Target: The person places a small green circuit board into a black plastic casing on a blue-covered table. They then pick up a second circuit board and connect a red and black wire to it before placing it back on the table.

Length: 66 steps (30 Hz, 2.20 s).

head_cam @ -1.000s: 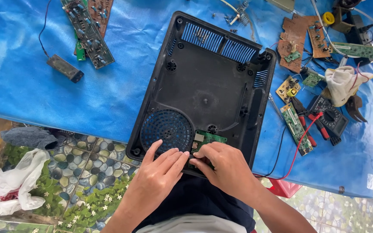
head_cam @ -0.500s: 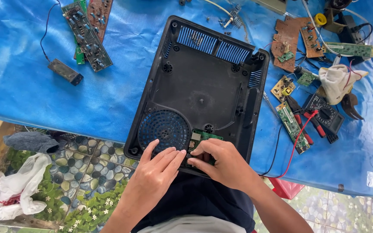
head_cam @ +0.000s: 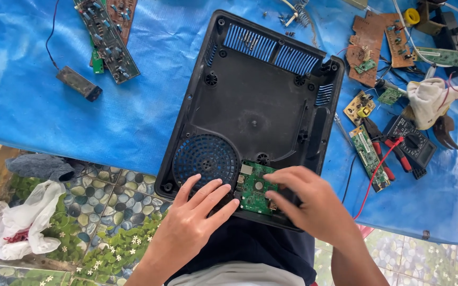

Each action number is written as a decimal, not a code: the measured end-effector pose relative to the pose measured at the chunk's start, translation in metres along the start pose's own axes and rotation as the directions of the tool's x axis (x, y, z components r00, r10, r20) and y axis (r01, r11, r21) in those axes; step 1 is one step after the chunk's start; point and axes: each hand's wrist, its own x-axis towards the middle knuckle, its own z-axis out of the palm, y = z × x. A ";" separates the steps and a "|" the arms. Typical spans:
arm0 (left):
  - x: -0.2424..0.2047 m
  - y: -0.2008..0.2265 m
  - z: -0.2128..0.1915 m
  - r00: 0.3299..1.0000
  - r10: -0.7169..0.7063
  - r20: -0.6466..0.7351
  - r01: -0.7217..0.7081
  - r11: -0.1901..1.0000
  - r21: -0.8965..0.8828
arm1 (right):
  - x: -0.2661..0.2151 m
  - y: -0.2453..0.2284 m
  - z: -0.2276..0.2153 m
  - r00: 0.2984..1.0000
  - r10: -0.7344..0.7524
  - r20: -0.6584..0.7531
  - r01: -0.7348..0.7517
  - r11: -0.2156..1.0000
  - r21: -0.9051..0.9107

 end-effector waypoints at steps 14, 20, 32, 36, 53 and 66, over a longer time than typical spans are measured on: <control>0.012 0.008 -0.003 0.990 -0.116 0.077 0.107 0.988 0.110 | -0.020 0.024 0.003 1.000 0.029 -0.009 -0.029 0.862 -0.506; 0.017 0.005 0.002 0.990 -0.082 0.115 0.070 0.992 0.107 | -0.015 0.026 -0.001 1.000 0.002 0.025 0.007 0.935 -0.354; 0.018 0.004 0.005 0.987 -0.083 0.138 0.066 0.991 0.119 | -0.010 0.032 0.009 0.997 0.026 -0.068 -0.046 0.953 -0.299; 0.018 0.004 0.008 0.985 -0.083 0.152 0.061 0.988 0.144 | -0.011 0.031 0.011 0.996 0.036 -0.078 -0.058 0.953 -0.298; 0.017 0.005 0.008 0.980 -0.114 0.164 0.097 0.989 0.111 | -0.021 0.020 0.001 0.986 0.043 -0.162 -0.072 0.981 -0.178; 0.019 0.005 0.007 0.974 -0.094 0.208 0.063 0.987 0.151 | -0.041 0.009 0.001 0.996 -0.062 -0.064 0.052 0.988 -0.143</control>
